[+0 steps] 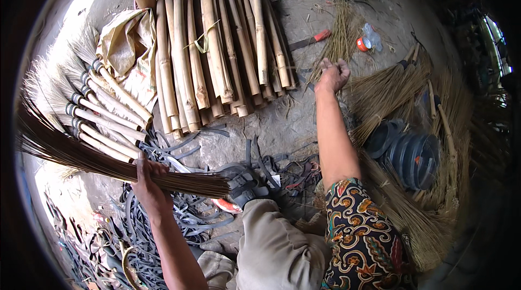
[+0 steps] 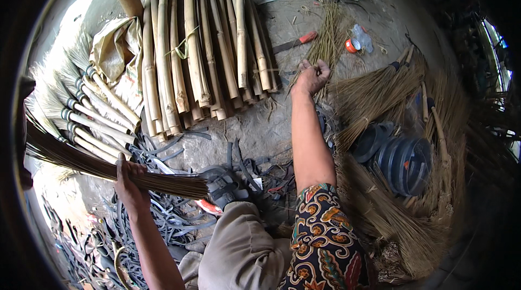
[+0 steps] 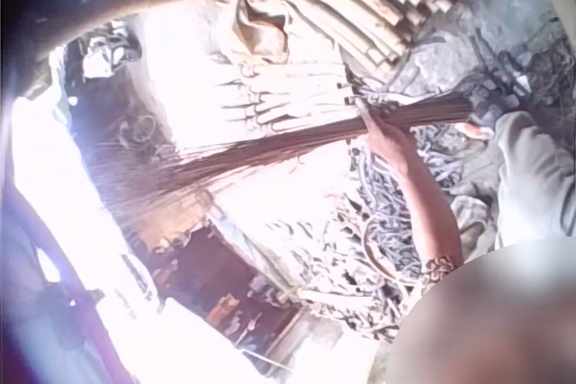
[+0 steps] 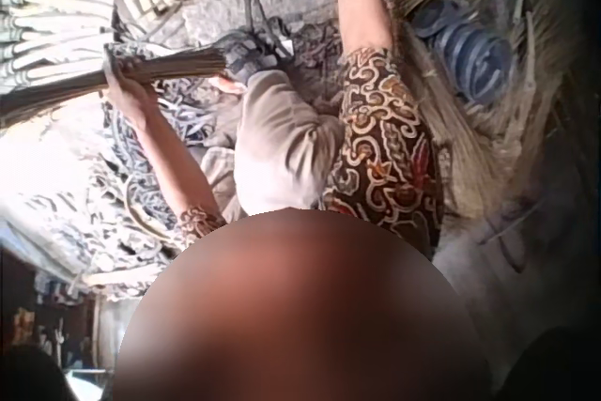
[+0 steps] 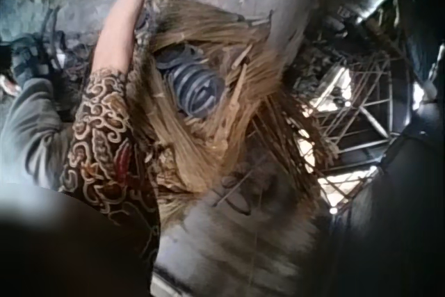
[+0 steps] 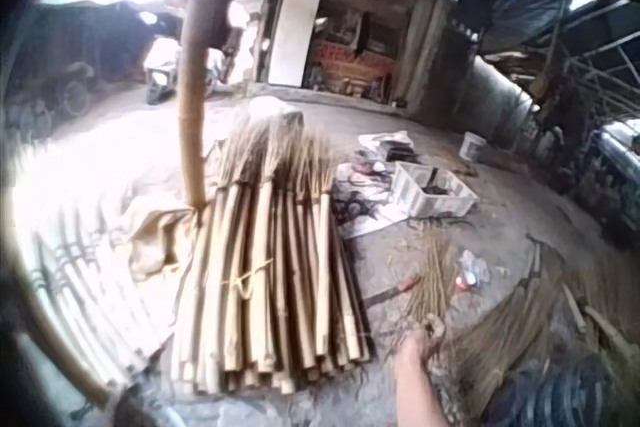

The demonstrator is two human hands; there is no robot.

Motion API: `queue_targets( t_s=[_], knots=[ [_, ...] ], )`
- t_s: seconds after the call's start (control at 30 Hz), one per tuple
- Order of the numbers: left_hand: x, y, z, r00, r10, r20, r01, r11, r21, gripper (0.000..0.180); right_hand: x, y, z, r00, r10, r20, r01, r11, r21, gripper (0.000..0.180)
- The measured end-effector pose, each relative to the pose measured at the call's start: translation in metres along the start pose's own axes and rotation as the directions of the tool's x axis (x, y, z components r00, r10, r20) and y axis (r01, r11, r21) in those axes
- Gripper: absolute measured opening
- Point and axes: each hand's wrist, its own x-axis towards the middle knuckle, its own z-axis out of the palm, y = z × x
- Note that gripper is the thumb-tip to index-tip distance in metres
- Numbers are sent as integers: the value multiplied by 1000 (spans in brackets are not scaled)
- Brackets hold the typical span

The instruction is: The person gathers bundles of dried straw, aligns them, and wraps the base with black rubber strips to form a broom head. They then insert a bamboo handle into the wrapped base and continue wrapping to secure it. Finished brooms are placed aside.

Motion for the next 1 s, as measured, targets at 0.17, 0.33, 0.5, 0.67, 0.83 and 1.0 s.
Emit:
queue_targets(
  t_s=[0.17, 0.33, 0.5, 0.67, 0.83, 1.0],
  knots=[
    [-12, 2, 0, 997, -18, 69, 19, 1000, -22, 35, -32, -93, -38, 967, -222, 128, 239, 960, -146, 57],
    [-14, 0, -1, 997, -6, 71, 9, 999, -39, 36, -29, -146, -78, 993, -101, 55, 109, 983, -148, 45],
    [-15, -6, 20, 997, -60, 43, 62, 997, -53, 34, -116, -147, -91, 764, 76, 640, 284, 852, -440, 30],
    [-30, -21, 57, 987, -58, 150, 58, 998, 0, 48, -271, -108, -80, 72, 101, 992, 576, 808, -124, 23],
    [-35, -23, 56, 976, -101, 192, 146, 960, -238, 74, -310, -103, -74, 100, 231, 968, 492, 834, -250, 19],
    [-37, -30, 65, 989, -94, 110, 106, 988, -113, 61, -307, -108, -84, -48, 104, 993, 733, 679, -35, 52]
  ],
)
